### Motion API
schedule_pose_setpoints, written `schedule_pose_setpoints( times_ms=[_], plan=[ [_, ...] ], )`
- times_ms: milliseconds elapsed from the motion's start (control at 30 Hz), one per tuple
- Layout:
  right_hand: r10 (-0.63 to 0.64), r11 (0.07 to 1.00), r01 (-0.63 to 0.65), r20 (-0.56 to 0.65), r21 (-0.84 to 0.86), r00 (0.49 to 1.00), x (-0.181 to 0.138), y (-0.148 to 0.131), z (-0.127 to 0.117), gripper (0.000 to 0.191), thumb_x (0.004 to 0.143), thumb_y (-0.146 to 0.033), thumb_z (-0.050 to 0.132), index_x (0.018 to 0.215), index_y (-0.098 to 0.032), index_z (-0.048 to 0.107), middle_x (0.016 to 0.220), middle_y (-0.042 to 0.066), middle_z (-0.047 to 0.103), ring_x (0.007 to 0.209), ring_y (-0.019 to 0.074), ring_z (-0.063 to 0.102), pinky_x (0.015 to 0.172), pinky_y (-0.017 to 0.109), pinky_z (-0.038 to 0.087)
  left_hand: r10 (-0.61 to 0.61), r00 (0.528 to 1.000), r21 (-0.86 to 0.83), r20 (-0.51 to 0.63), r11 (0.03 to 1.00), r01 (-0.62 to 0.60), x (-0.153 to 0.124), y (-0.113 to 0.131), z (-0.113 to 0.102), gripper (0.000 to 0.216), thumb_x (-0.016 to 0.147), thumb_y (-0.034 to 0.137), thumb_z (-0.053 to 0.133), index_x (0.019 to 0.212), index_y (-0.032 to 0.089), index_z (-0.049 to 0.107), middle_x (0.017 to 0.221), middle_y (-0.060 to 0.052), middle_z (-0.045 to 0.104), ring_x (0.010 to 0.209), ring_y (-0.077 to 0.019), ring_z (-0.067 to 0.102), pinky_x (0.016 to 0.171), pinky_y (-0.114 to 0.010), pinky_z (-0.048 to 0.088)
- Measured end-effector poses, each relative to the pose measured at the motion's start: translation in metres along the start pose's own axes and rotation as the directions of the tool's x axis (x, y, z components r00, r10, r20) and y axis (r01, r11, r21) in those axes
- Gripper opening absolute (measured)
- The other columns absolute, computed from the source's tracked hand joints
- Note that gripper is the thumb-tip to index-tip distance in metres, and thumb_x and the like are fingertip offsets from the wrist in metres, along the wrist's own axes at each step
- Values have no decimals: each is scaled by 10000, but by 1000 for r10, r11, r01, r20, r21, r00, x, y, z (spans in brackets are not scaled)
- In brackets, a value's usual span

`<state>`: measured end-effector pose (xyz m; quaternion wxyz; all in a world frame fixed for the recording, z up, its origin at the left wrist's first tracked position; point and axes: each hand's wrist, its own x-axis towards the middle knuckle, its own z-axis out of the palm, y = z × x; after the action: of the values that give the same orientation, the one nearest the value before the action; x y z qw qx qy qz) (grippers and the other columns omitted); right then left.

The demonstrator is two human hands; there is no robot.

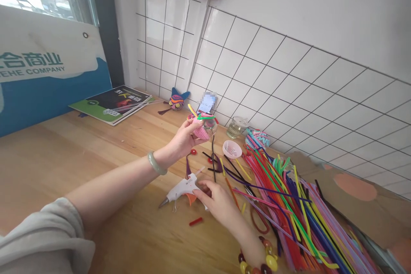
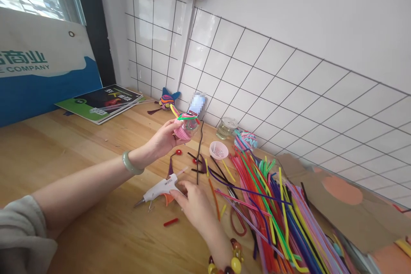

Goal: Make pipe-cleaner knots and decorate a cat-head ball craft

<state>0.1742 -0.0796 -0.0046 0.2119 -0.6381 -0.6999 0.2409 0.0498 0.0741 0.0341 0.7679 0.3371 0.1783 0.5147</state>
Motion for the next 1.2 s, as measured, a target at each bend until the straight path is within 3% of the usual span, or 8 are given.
schedule_pose_setpoints(
  times_ms=[233,333,400,533,667,800,1033,1200],
  plan=[
    [2,997,-11,126,78,992,-3,-8,-16,402,929,-449,407,789,-154,641,746,29,669,706,165,610,629,258,419,-106,989,-76,99,991,114,0,9,3,374,801,444,622,1077,192,610,1086,-105,647,928,-231,649,762,-358,558],
    [15,945,-54,124,322,992,-6,-11,-34,374,901,-487,452,1016,-167,608,813,23,657,693,146,610,574,231,417,-113,991,-114,68,986,120,1,13,2,392,811,484,589,1075,196,612,1090,-109,651,944,-242,648,747,-358,560],
    [68,882,-83,50,464,996,-9,-10,-44,385,873,-497,501,1070,-174,573,802,19,654,611,127,610,535,221,411,-73,996,-112,60,991,79,0,14,3,342,810,441,607,1056,204,607,1064,-97,653,925,-230,644,747,-367,557],
    [157,831,2,-238,556,959,-18,-7,-57,365,828,-529,551,802,-166,584,586,-3,608,400,93,476,449,233,385,-8,1000,-79,-29,997,5,-6,16,9,238,783,363,660,946,209,582,922,-41,627,783,-168,615,737,-393,551],
    [165,916,19,-421,400,892,-28,-15,-66,426,853,-506,522,592,-179,605,522,33,611,472,139,541,533,272,454,30,996,-28,-87,999,-33,-16,19,20,258,746,331,705,892,205,534,824,2,569,695,-120,559,721,-379,543],
    [67,977,67,-588,202,806,-35,-28,-69,435,840,-452,558,497,-192,616,851,101,724,741,214,657,589,275,493,68,991,69,-119,996,-60,-27,20,31,331,726,362,720,927,205,509,852,-1,570,688,-114,556,685,-331,529],
    [-189,976,212,-682,-51,706,-36,-31,-63,219,877,-339,547,857,-160,671,487,-35,540,396,106,492,412,220,423,95,992,210,-80,975,-76,-41,17,43,410,699,411,732,967,208,497,851,3,560,718,-117,573,651,-266,509],
    [-344,939,228,-698,-258,628,-35,-22,-61,176,862,-264,587,713,-171,602,499,-39,523,412,106,490,433,229,414,91,991,333,-102,941,-52,-45,15,47,395,737,423,691,1008,214,495,852,14,543,642,-76,557,580,-191,452]
  ],
)
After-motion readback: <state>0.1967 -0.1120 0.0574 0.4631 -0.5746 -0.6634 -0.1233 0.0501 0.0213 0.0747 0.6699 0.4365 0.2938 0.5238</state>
